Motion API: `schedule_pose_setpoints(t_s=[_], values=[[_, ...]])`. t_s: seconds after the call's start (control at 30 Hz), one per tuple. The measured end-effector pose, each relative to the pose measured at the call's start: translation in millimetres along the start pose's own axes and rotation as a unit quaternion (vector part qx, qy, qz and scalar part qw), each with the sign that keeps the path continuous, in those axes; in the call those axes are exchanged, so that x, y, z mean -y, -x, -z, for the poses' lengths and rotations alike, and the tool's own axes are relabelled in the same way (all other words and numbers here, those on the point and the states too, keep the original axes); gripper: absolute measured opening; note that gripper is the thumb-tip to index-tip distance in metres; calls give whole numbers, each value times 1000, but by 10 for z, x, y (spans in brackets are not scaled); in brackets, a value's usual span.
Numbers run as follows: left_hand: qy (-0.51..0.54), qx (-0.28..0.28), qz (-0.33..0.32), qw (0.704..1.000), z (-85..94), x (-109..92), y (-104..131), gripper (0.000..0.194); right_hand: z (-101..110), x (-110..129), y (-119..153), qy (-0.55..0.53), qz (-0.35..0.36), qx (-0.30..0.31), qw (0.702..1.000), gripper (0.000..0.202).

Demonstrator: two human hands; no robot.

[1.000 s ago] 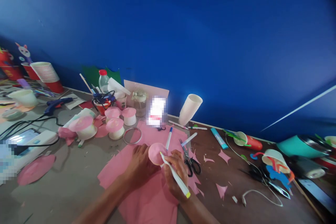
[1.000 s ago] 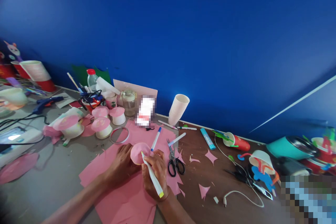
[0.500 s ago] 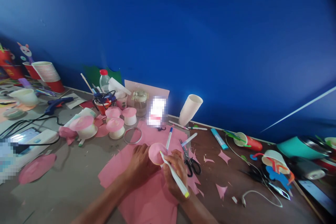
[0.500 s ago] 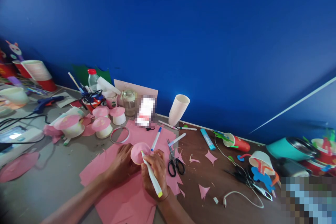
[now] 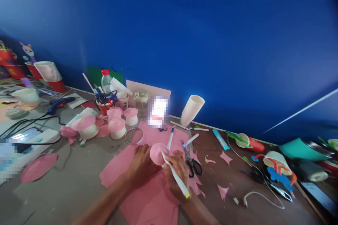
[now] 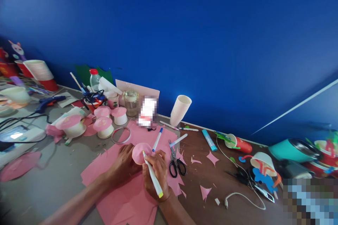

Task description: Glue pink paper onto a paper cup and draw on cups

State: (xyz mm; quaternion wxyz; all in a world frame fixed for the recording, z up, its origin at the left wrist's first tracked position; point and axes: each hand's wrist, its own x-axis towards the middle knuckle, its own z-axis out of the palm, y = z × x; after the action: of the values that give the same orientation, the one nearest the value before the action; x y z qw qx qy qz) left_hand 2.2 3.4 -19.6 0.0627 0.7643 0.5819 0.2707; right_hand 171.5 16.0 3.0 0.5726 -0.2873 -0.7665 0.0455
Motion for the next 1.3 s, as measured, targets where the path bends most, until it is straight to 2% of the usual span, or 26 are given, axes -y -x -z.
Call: schedule_pose_setpoints(t_s=[0.33,0.47,0.8,1.3], values=[[-4,-17,10,1000,-28,12,0,16,48,27,1,-12,-10,24,1000,13],[-17,-5,14,1000,-23,-3,-5,16,79,37,10,-21,-18,38,999,11],[-18,-4,10,1000,-30,0,-2,16,15,28,66,-20,-26,0,999,14],[-21,-14,10,1000,4,-42,-20,17,-7,43,9,-7,-23,15,1000,15]])
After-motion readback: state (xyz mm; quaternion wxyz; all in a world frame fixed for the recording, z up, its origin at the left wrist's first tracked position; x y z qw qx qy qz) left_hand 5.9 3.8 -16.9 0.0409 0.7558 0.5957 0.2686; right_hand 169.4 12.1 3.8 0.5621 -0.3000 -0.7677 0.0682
